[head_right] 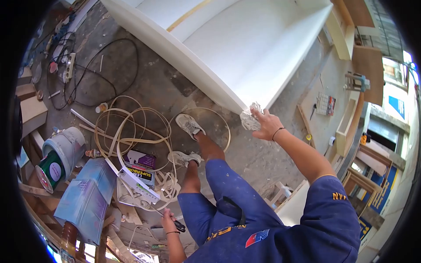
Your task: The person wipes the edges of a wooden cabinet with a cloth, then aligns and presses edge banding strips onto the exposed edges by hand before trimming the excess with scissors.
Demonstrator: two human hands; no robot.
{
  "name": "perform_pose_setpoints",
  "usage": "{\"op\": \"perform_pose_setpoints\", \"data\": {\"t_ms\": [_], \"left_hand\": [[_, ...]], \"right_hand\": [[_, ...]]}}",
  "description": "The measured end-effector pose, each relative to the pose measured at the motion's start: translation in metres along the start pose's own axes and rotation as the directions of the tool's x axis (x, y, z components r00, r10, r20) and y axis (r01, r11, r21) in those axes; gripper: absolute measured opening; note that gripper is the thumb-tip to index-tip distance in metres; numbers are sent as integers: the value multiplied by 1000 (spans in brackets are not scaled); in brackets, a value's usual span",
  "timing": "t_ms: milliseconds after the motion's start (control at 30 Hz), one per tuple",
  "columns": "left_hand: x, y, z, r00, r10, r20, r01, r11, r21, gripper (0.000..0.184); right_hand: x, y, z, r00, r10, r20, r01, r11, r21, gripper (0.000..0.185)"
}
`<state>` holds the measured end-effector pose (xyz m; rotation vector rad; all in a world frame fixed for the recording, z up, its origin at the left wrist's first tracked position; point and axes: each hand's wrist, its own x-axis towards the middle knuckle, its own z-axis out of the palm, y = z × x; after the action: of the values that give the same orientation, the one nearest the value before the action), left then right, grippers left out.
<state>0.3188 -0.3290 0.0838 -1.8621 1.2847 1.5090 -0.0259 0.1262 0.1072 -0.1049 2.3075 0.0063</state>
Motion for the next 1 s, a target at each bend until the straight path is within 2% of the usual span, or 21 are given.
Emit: {"op": "perform_pose_setpoints", "data": {"t_ms": [67,133,167,200,267,400,533,600,633,700,733,800,833,900,933,1000], "left_hand": [[-3,-8,18,999,-33,-32,34,999,38,26],[-11,-14,35,998,-65,27,62,992,107,28],[-15,-13,42,995,-62,74,45,977,206,31],[-18,-11,50,996,-61,68,47,980,194,31],[-26,-8,64,978,168,126,-207,869,449,33],[-28,-11,76,993,73,89,-102,922,374,35],[-29,-11,81,996,58,62,-74,951,299,36],[-32,-6,84,993,97,59,-110,957,270,36],[-33,1,88,992,110,58,-121,959,255,36],[-44,6,86,995,-27,96,22,999,50,37],[-39,2,86,995,-18,103,15,999,36,37],[-35,-23,79,975,197,99,-215,952,219,29],[-26,-40,80,974,206,92,-220,955,199,29],[-18,-79,65,993,122,6,-120,969,216,28],[-23,-76,63,992,124,2,-122,972,202,28],[-35,-69,62,997,-76,-8,76,994,73,27]], "right_hand": [[35,-27,-21,999,-34,-20,33,999,-16,92],[70,-59,-56,993,-77,-86,76,997,-19,92],[86,-74,-70,992,-90,-84,89,996,-23,92],[101,-87,-84,988,-111,-109,109,994,-25,94],[131,-113,-109,980,-143,-136,140,990,-33,95],[193,-166,-167,933,-282,-225,274,959,-67,90],[234,-211,-208,907,-345,-242,336,938,-80,87],[222,-208,-206,959,-237,-154,219,968,-125,87],[214,-198,-195,958,-235,-163,206,963,-176,86],[186,-186,-182,963,-220,-154,191,964,-185,87],[183,-184,-181,968,-201,-153,170,967,-192,87],[199,-189,-180,950,-240,-201,192,954,-228,88],[212,-195,-187,928,-274,-254,209,944,-255,88],[220,-219,-211,948,-250,-199,208,955,-209,89],[223,-231,-225,963,-221,-153,194,966,-170,90],[231,-230,-228,953,-260,-157,222,949,-223,91]]}}
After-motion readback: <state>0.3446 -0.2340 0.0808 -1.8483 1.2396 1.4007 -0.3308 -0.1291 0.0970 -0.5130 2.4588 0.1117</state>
